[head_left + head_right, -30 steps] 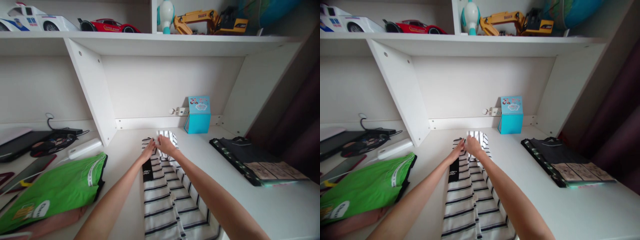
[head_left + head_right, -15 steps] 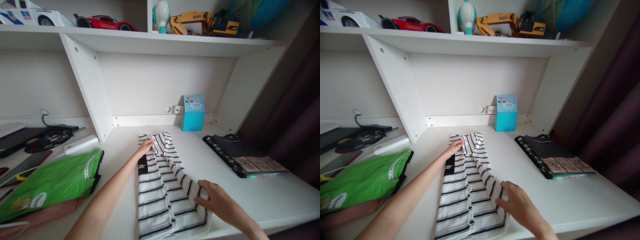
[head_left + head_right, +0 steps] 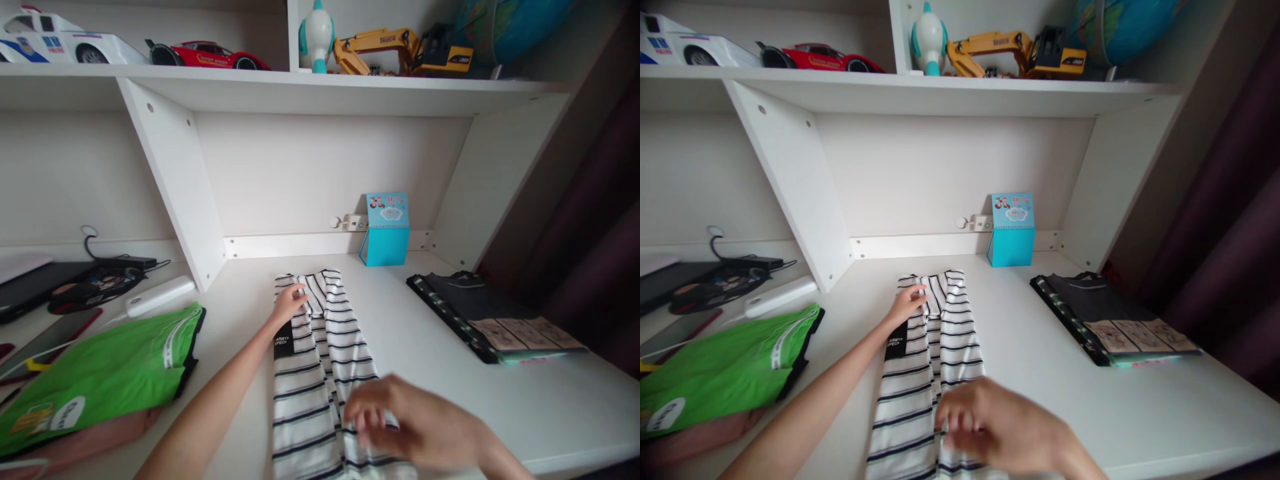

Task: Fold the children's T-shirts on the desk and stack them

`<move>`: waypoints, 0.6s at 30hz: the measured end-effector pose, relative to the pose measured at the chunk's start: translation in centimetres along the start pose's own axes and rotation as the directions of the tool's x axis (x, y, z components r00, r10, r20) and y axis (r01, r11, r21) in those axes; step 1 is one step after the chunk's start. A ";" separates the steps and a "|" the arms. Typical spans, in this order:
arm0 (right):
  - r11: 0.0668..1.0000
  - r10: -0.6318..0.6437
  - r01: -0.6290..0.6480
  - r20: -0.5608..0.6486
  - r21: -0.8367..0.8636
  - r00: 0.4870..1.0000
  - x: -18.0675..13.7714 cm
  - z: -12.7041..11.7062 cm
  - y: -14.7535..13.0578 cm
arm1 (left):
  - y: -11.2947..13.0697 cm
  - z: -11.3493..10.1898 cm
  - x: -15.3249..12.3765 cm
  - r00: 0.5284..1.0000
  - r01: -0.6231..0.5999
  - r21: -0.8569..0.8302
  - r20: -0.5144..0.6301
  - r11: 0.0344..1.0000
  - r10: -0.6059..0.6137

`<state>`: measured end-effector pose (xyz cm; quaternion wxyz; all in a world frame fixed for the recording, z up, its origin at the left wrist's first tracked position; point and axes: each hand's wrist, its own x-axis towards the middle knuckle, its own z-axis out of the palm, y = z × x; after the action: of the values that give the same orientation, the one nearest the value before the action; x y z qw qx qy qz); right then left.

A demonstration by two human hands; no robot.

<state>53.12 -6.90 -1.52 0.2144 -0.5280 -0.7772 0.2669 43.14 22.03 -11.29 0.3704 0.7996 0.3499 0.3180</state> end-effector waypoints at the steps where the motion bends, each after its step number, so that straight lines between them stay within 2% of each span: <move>1: 0.995 0.071 -0.069 -0.024 0.067 0.997 1.2 -1.8 1.7 | 0.1 0.0 -0.1 1.000 -0.002 0.018 0.005 1.000 0.002; 2: 0.981 0.178 -0.169 -0.093 0.093 0.980 2.8 -3.6 3.8 | 0.1 0.0 -0.1 1.000 -0.003 0.034 0.010 0.999 0.002; 3: 0.945 0.326 -0.310 -0.216 0.107 0.920 4.5 -5.2 6.2 | 0.1 0.0 -0.1 1.000 -0.004 0.049 0.013 0.999 0.003; 4: 0.917 0.399 -0.383 -0.291 0.111 0.870 6.3 -6.5 8.7 | 0.0 0.1 -0.1 1.000 -0.007 0.061 0.011 0.998 0.007; 6: 0.872 0.486 -0.468 -0.362 0.143 0.795 9.9 -8.2 13.7 | -0.2 0.2 -0.1 1.000 -0.029 0.075 0.000 0.997 0.030; 8: 0.840 0.540 -0.508 -0.381 0.191 0.750 12.9 -8.9 17.5 | -0.5 0.3 0.0 0.998 -0.060 0.068 -0.005 0.996 0.060; 10: 0.823 0.568 -0.518 -0.363 0.234 0.739 15.1 -9.0 20.0 | -0.7 0.4 0.0 0.997 -0.083 0.051 -0.002 0.995 0.083; 12: 0.819 0.573 -0.513 -0.316 0.259 0.756 16.5 -9.0 21.6 | -0.7 0.4 0.0 0.996 -0.093 0.042 -0.001 0.995 0.093; 18: 0.819 0.557 -0.506 -0.164 0.272 0.814 18.4 -10.5 24.3 | -0.5 0.5 0.0 0.996 -0.080 0.031 -0.038 0.996 0.081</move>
<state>70.28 19.58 -8.05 0.2775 -0.7265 -0.5326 0.3341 43.36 22.08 -11.99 0.3387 0.8120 0.3292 0.3430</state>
